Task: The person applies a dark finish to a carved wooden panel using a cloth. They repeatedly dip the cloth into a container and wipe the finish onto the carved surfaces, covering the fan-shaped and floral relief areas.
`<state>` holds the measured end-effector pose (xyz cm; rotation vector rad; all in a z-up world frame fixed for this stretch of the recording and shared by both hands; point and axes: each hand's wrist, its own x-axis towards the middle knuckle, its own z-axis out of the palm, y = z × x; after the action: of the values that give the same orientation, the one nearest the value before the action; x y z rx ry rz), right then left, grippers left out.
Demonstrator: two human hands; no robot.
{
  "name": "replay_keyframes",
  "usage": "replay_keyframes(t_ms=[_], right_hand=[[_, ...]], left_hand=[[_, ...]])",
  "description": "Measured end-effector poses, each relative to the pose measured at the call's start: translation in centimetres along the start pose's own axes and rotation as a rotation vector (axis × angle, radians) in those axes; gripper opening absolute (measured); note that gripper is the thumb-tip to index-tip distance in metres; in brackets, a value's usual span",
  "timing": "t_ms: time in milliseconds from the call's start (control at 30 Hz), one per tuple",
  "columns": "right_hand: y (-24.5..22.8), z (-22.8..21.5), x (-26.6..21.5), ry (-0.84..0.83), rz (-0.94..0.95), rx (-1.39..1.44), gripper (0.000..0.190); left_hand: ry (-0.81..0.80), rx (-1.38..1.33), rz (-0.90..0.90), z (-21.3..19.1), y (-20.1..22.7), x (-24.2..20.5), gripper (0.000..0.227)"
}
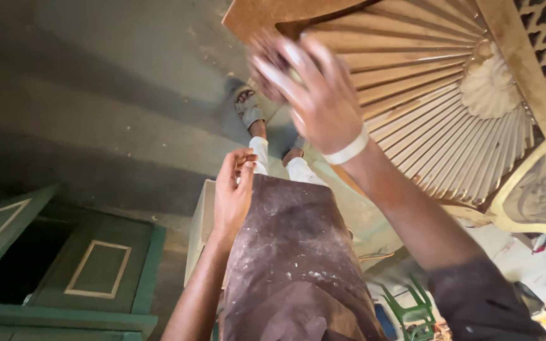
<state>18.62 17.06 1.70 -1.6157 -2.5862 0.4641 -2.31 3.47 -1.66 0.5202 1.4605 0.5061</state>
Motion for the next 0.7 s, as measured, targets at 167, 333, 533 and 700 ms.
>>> replay_keyframes(t_ms=[167,333,533,700], right_hand=[[-1.6,-2.1,-13.0,-0.16,0.145,0.093,0.068],[-2.0,-1.1,-11.9,-0.066,0.205,0.116,0.064],[-0.7,1.3,3.1,0.153,0.071,0.141,0.051],[3.9,1.4,4.4,0.174,-0.049,0.013,0.048]], left_hand=[[-0.039,0.008,0.012,0.0,-0.1,0.7,0.027],[-0.066,0.055,-0.004,1.0,0.0,1.2,0.025],[-0.049,0.068,0.015,1.7,0.2,1.0,0.025],[-0.062,0.057,0.033,1.8,-0.2,1.2,0.025]])
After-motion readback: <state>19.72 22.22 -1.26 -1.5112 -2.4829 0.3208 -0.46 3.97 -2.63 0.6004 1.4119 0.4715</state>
